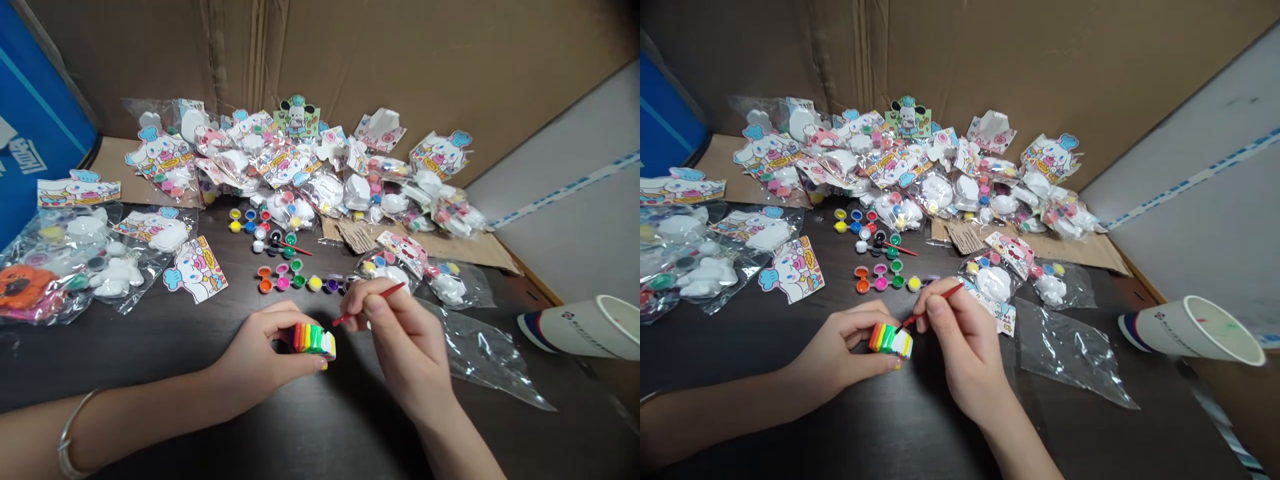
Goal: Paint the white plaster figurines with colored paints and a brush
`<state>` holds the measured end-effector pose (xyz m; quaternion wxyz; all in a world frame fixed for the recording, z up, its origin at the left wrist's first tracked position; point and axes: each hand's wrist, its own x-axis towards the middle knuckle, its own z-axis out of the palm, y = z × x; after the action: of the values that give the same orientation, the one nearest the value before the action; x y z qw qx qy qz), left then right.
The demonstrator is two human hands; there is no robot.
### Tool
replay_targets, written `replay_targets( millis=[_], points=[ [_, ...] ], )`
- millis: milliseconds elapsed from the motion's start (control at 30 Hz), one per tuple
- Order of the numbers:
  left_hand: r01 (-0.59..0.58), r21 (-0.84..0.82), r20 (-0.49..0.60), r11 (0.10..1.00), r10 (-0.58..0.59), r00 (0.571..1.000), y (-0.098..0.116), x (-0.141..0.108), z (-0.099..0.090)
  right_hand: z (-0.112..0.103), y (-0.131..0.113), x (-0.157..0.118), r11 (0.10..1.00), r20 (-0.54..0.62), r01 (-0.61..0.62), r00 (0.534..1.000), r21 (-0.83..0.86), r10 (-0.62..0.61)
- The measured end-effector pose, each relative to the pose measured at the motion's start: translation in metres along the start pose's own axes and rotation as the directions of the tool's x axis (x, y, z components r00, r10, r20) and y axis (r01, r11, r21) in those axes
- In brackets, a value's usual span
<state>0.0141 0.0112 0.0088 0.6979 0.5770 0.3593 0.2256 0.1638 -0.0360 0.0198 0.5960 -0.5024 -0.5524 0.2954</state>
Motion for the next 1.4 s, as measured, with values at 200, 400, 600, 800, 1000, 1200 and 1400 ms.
replay_targets(
  millis=[200,400,600,800,1000,1200,1400],
  points=[
    [0.016,0.015,-0.018,1.0,-0.016,1.0,0.001,0.0,0.0,-0.001,0.002,0.016,0.994,-0.158,0.045,0.985,-0.104,-0.061],
    [0.008,0.048,-0.017,0.999,-0.007,1.0,0.001,0.0,0.0,0.0,0.009,0.068,0.944,-0.006,-0.027,1.0,-0.33,0.026],
    [0.027,0.105,-0.013,0.994,-0.026,1.0,0.002,0.0,0.0,0.014,0.03,0.095,0.832,0.189,-0.051,0.964,-0.553,0.185],
    [0.022,0.116,-0.003,0.993,-0.022,1.0,0.0,0.001,-0.001,0.018,0.033,0.094,0.782,0.219,-0.025,0.954,-0.623,0.205],
    [0.014,0.115,0.006,0.993,-0.015,1.0,-0.004,0.001,0.0,0.021,0.039,0.094,0.766,0.231,0.011,0.956,-0.643,0.181],
    [0.022,0.091,0.01,0.996,-0.023,1.0,-0.001,0.001,0.0,0.014,0.025,0.091,0.804,0.196,0.04,0.976,-0.594,0.096],
    [0.037,0.042,-0.014,0.998,-0.037,0.999,0.001,0.002,0.0,-0.003,-0.013,0.046,0.975,0.006,0.036,0.999,-0.218,-0.036]
  ],
)
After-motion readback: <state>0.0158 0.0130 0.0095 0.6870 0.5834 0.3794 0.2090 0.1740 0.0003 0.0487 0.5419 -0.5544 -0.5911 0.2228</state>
